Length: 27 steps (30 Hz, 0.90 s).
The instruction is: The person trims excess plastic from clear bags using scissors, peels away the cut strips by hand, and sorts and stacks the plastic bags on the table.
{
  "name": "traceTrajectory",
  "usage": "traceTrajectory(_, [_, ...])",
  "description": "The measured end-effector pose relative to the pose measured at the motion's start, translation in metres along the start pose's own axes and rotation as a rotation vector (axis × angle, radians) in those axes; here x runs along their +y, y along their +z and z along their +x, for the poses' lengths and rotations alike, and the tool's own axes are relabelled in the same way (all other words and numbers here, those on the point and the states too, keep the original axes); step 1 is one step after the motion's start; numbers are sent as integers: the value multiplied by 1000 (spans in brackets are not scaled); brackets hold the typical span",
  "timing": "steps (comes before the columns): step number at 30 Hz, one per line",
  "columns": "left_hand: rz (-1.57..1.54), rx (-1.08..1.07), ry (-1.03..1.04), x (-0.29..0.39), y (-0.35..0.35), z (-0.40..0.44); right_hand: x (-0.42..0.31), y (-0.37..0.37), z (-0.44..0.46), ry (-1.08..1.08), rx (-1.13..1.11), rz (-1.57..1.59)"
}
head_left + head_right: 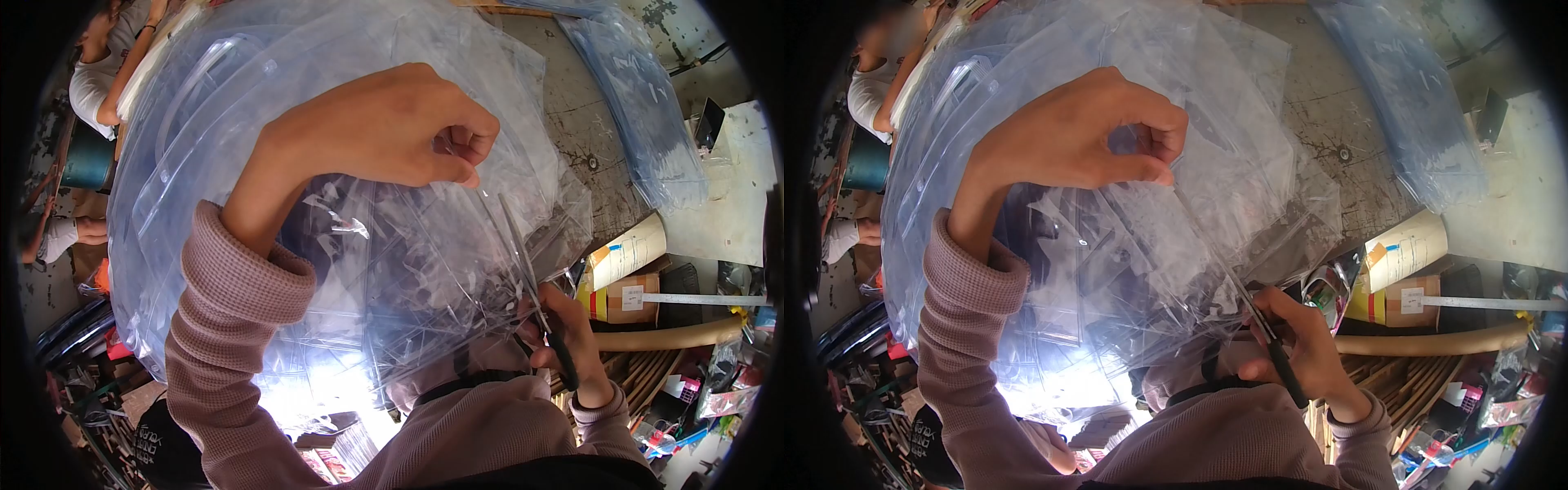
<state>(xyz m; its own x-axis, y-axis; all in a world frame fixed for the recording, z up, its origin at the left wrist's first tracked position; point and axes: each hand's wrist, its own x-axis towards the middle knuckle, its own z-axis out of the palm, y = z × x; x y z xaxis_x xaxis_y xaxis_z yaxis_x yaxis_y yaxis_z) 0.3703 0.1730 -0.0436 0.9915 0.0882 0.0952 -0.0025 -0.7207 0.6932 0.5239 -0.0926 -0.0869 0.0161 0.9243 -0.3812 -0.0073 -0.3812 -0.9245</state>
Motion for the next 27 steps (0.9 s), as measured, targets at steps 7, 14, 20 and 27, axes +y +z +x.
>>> traceTrajectory(7, [-13, -4, -29, -1, 0, 0, 7, -5, -3, 66, 27, -123])
traceTrajectory(14, [-40, -4, -28, -1, 1, -1, 4, 4, -4, 52, 77, 115])
traceTrajectory(20, [-27, 14, 11, -2, 6, -1, -5, -2, -3, 91, -51, 38])
traceTrajectory(27, [-11, -13, -22, 0, 8, 0, -4, 5, -1, 60, -2, 63])
